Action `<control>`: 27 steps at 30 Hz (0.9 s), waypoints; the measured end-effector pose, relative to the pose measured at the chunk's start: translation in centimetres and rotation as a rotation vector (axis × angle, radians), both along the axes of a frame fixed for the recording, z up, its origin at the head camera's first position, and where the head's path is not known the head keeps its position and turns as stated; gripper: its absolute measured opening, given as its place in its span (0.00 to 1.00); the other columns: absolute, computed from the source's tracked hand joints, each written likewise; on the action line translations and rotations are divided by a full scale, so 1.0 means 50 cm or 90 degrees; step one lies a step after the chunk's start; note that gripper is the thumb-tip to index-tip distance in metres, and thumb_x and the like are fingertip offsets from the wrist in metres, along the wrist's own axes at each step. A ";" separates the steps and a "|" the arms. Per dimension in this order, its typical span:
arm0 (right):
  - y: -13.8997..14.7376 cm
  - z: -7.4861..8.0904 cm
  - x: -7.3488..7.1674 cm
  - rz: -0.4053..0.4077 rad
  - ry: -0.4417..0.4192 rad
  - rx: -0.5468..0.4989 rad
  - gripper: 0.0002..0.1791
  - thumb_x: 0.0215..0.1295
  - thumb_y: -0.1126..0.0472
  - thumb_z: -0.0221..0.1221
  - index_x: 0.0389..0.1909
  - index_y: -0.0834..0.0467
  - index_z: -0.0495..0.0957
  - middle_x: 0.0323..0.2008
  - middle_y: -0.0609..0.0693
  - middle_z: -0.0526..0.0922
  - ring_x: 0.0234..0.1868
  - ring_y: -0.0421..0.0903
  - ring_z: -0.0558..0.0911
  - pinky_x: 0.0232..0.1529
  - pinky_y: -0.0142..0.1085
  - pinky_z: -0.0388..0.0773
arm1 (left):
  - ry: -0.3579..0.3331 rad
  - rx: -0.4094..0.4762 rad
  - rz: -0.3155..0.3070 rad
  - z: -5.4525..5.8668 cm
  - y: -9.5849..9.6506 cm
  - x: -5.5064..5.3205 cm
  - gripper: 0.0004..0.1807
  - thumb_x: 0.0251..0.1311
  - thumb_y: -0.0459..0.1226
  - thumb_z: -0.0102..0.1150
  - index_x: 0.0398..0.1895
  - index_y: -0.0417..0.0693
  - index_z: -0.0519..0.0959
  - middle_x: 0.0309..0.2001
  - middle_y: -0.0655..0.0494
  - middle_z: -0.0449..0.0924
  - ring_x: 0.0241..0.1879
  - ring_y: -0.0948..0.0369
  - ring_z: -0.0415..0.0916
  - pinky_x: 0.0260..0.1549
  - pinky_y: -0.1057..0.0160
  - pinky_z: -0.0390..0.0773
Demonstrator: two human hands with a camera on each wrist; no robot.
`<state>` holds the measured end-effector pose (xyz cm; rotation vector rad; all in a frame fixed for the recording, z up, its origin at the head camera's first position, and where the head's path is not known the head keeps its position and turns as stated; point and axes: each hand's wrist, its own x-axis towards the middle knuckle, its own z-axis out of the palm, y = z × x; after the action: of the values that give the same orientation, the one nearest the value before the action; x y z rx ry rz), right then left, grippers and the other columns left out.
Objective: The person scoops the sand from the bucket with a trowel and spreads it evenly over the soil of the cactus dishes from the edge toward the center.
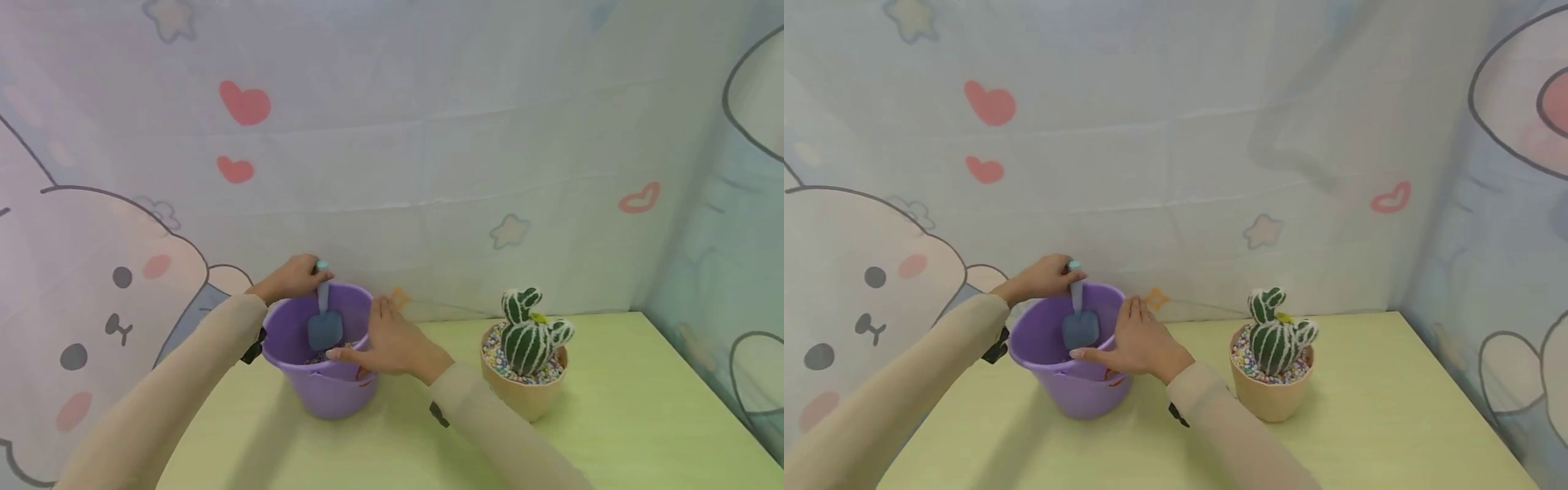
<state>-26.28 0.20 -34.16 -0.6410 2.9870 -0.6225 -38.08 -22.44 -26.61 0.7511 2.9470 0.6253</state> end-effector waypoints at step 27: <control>-0.005 0.002 0.015 0.029 -0.032 -0.037 0.77 0.58 0.10 0.44 0.83 0.68 0.29 0.84 0.70 0.34 0.86 0.61 0.50 0.83 0.51 0.67 | -0.083 -0.066 -0.018 0.000 0.054 0.013 0.27 0.78 0.39 0.54 0.14 0.54 0.63 0.15 0.62 0.64 0.17 0.66 0.61 0.23 0.72 0.70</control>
<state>-25.53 -0.04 -34.05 -0.6838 2.9084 -0.7138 -37.43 -19.76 -26.59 0.7129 2.8191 0.4950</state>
